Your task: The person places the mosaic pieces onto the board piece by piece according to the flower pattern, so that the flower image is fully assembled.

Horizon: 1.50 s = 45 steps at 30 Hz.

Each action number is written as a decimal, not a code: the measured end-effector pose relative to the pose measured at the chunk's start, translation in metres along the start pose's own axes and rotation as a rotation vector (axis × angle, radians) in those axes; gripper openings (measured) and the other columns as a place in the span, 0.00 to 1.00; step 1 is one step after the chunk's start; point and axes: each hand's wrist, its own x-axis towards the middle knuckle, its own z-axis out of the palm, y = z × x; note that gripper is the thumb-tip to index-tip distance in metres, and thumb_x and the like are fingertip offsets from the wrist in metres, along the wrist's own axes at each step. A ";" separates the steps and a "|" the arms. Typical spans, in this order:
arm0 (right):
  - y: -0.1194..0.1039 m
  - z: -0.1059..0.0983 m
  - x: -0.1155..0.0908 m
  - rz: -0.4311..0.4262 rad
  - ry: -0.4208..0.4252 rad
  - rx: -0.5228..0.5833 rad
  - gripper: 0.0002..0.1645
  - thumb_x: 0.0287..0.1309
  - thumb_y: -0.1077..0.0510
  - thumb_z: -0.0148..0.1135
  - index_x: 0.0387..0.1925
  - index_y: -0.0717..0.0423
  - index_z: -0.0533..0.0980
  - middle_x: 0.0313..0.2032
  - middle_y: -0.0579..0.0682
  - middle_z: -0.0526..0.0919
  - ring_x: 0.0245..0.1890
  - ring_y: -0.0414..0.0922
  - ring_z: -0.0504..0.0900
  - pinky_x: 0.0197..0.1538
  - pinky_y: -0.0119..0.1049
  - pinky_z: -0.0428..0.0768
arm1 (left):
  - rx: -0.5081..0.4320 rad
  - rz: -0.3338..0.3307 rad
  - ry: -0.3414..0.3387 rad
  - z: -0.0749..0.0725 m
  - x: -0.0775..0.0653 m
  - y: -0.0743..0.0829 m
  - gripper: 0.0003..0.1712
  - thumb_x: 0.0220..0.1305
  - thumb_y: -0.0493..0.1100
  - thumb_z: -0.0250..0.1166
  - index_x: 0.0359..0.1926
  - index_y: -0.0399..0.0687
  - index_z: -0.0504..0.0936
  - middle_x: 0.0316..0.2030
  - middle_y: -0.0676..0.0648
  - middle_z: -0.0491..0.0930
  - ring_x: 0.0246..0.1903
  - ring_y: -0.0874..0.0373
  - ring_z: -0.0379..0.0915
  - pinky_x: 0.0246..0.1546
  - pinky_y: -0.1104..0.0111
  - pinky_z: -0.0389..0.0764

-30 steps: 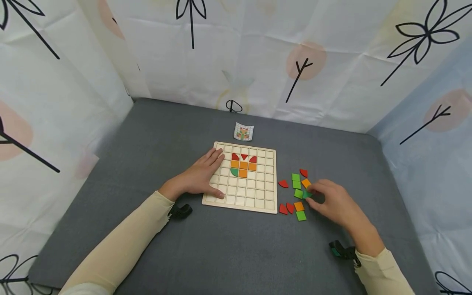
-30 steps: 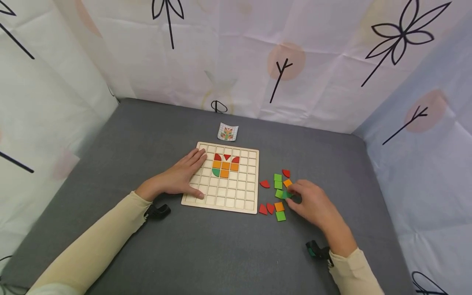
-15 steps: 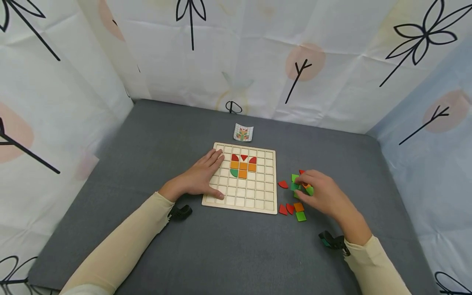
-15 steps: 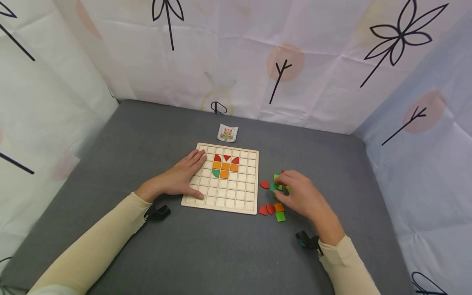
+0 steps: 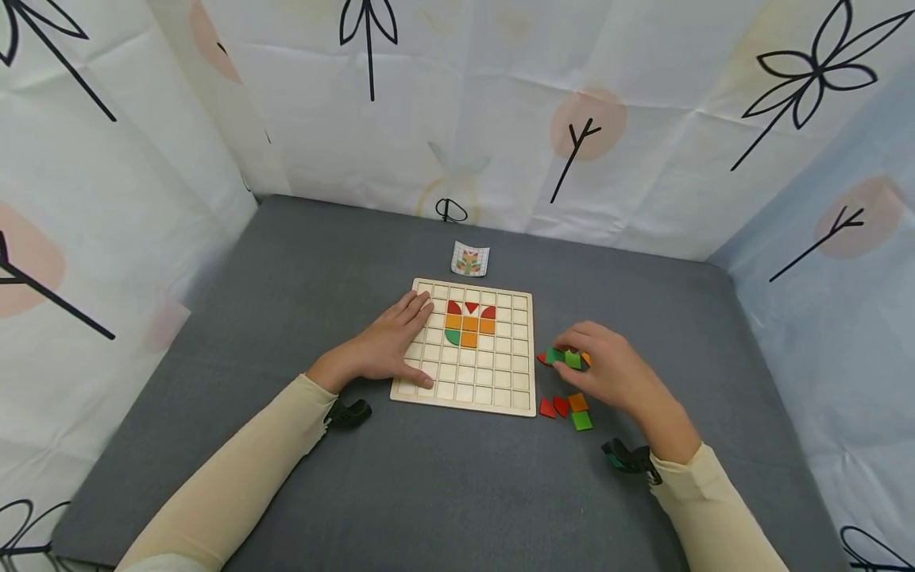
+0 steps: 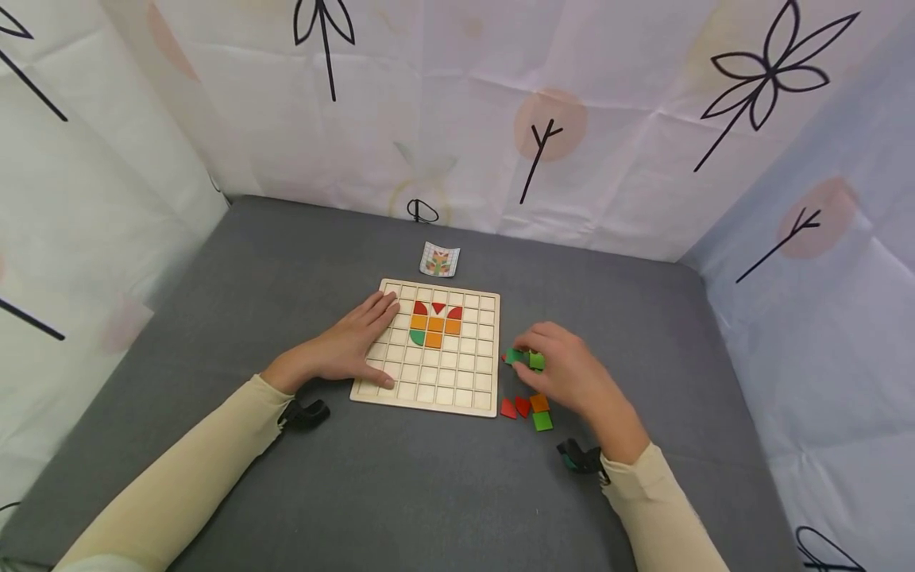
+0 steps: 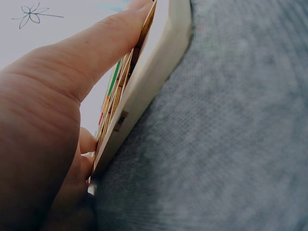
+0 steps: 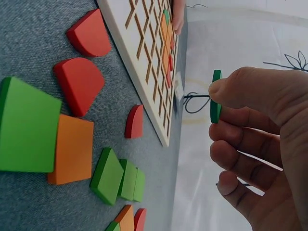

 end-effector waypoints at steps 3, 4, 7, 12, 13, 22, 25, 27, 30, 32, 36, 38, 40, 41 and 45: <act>0.000 0.001 0.003 -0.017 0.013 -0.001 0.12 0.58 0.66 0.80 0.43 0.55 0.87 0.41 0.49 0.86 0.39 0.50 0.82 0.42 0.47 0.84 | 0.006 0.000 -0.004 0.000 0.000 0.000 0.81 0.56 0.77 0.77 0.88 0.40 0.39 0.87 0.42 0.30 0.85 0.44 0.19 0.81 0.45 0.39; -0.001 0.002 0.004 -0.021 0.016 -0.001 0.12 0.58 0.66 0.80 0.43 0.55 0.87 0.41 0.48 0.86 0.39 0.50 0.83 0.42 0.47 0.84 | 0.008 -0.002 -0.005 -0.001 -0.001 0.000 0.81 0.56 0.77 0.77 0.88 0.41 0.39 0.87 0.42 0.30 0.85 0.44 0.19 0.82 0.45 0.39; -0.003 0.003 0.008 -0.022 0.012 0.003 0.11 0.59 0.66 0.80 0.43 0.55 0.87 0.41 0.49 0.86 0.39 0.50 0.82 0.42 0.47 0.84 | 0.011 -0.004 -0.003 -0.002 -0.002 0.002 0.81 0.56 0.77 0.77 0.88 0.40 0.40 0.87 0.42 0.31 0.85 0.43 0.20 0.81 0.45 0.40; -0.008 0.006 0.016 -0.009 -0.016 0.019 0.10 0.61 0.65 0.79 0.43 0.55 0.87 0.41 0.51 0.85 0.38 0.50 0.81 0.41 0.46 0.83 | 0.011 -0.007 0.001 -0.001 -0.001 0.001 0.81 0.56 0.77 0.77 0.88 0.40 0.40 0.87 0.42 0.31 0.85 0.43 0.20 0.82 0.45 0.39; -0.009 0.007 0.018 -0.009 -0.018 0.024 0.10 0.61 0.65 0.79 0.44 0.56 0.87 0.41 0.50 0.85 0.38 0.50 0.81 0.41 0.45 0.83 | 0.013 -0.009 -0.001 -0.001 0.000 0.001 0.80 0.56 0.77 0.76 0.88 0.41 0.40 0.88 0.42 0.31 0.85 0.44 0.20 0.82 0.46 0.39; -0.013 0.013 0.028 -0.046 -0.005 0.038 0.11 0.60 0.66 0.79 0.43 0.56 0.87 0.43 0.49 0.85 0.39 0.50 0.83 0.42 0.45 0.84 | 0.001 0.005 0.003 -0.001 -0.001 0.001 0.80 0.56 0.76 0.77 0.88 0.39 0.40 0.87 0.41 0.32 0.85 0.43 0.21 0.81 0.45 0.39; -0.013 0.014 0.032 -0.063 -0.002 0.041 0.11 0.60 0.65 0.80 0.44 0.56 0.87 0.44 0.50 0.85 0.39 0.50 0.84 0.42 0.45 0.84 | -0.004 0.009 0.004 -0.002 -0.001 0.001 0.80 0.56 0.76 0.77 0.88 0.38 0.41 0.87 0.41 0.32 0.85 0.43 0.21 0.82 0.45 0.39; -0.014 0.015 0.034 -0.070 -0.006 0.045 0.11 0.60 0.65 0.80 0.44 0.57 0.87 0.44 0.51 0.85 0.40 0.51 0.85 0.43 0.46 0.85 | -0.004 0.012 0.007 -0.002 -0.002 0.002 0.80 0.56 0.75 0.77 0.88 0.38 0.41 0.87 0.40 0.32 0.85 0.42 0.21 0.81 0.45 0.40; -0.014 0.017 0.038 -0.075 -0.013 0.048 0.12 0.60 0.65 0.80 0.44 0.57 0.87 0.44 0.51 0.85 0.40 0.52 0.85 0.43 0.46 0.85 | 0.003 0.014 0.009 -0.002 -0.002 0.002 0.80 0.56 0.75 0.77 0.88 0.37 0.41 0.87 0.40 0.32 0.85 0.42 0.22 0.81 0.45 0.40; -0.014 0.018 0.040 -0.078 -0.020 0.052 0.12 0.60 0.64 0.80 0.45 0.57 0.87 0.45 0.51 0.85 0.40 0.52 0.85 0.43 0.45 0.85 | 0.006 0.016 0.013 -0.002 -0.002 0.003 0.80 0.56 0.75 0.77 0.88 0.37 0.42 0.87 0.39 0.33 0.85 0.41 0.23 0.81 0.45 0.41; -0.015 0.020 0.046 -0.083 -0.038 0.054 0.12 0.60 0.64 0.80 0.45 0.57 0.87 0.45 0.51 0.86 0.41 0.51 0.84 0.43 0.45 0.84 | 0.005 0.018 0.019 -0.003 -0.003 0.004 0.79 0.57 0.75 0.78 0.87 0.36 0.43 0.87 0.38 0.35 0.85 0.40 0.24 0.81 0.44 0.42; -0.015 0.021 0.048 -0.077 -0.049 0.052 0.12 0.61 0.63 0.80 0.46 0.57 0.88 0.45 0.50 0.86 0.42 0.50 0.84 0.44 0.45 0.84 | 0.002 0.018 0.018 -0.003 -0.003 0.003 0.79 0.57 0.75 0.77 0.87 0.36 0.43 0.87 0.38 0.35 0.85 0.40 0.24 0.81 0.44 0.42; -0.016 0.022 0.050 -0.068 -0.062 0.046 0.12 0.61 0.62 0.81 0.46 0.57 0.88 0.45 0.49 0.86 0.42 0.49 0.83 0.44 0.45 0.84 | -0.005 0.021 0.019 -0.003 -0.003 0.003 0.79 0.57 0.75 0.77 0.87 0.36 0.43 0.87 0.38 0.35 0.85 0.40 0.24 0.81 0.44 0.42; -0.017 0.022 0.052 -0.063 -0.067 0.044 0.12 0.61 0.62 0.81 0.46 0.56 0.88 0.45 0.49 0.86 0.43 0.48 0.83 0.44 0.45 0.84 | -0.009 0.023 0.019 -0.003 -0.003 0.003 0.79 0.56 0.75 0.77 0.87 0.36 0.43 0.87 0.38 0.35 0.85 0.40 0.24 0.81 0.43 0.42; -0.018 0.024 0.055 -0.064 -0.084 0.036 0.11 0.62 0.62 0.80 0.46 0.56 0.88 0.45 0.49 0.86 0.43 0.47 0.82 0.45 0.45 0.84 | -0.038 0.035 0.025 -0.002 -0.003 0.002 0.80 0.56 0.76 0.77 0.87 0.36 0.43 0.87 0.38 0.34 0.85 0.40 0.23 0.81 0.43 0.40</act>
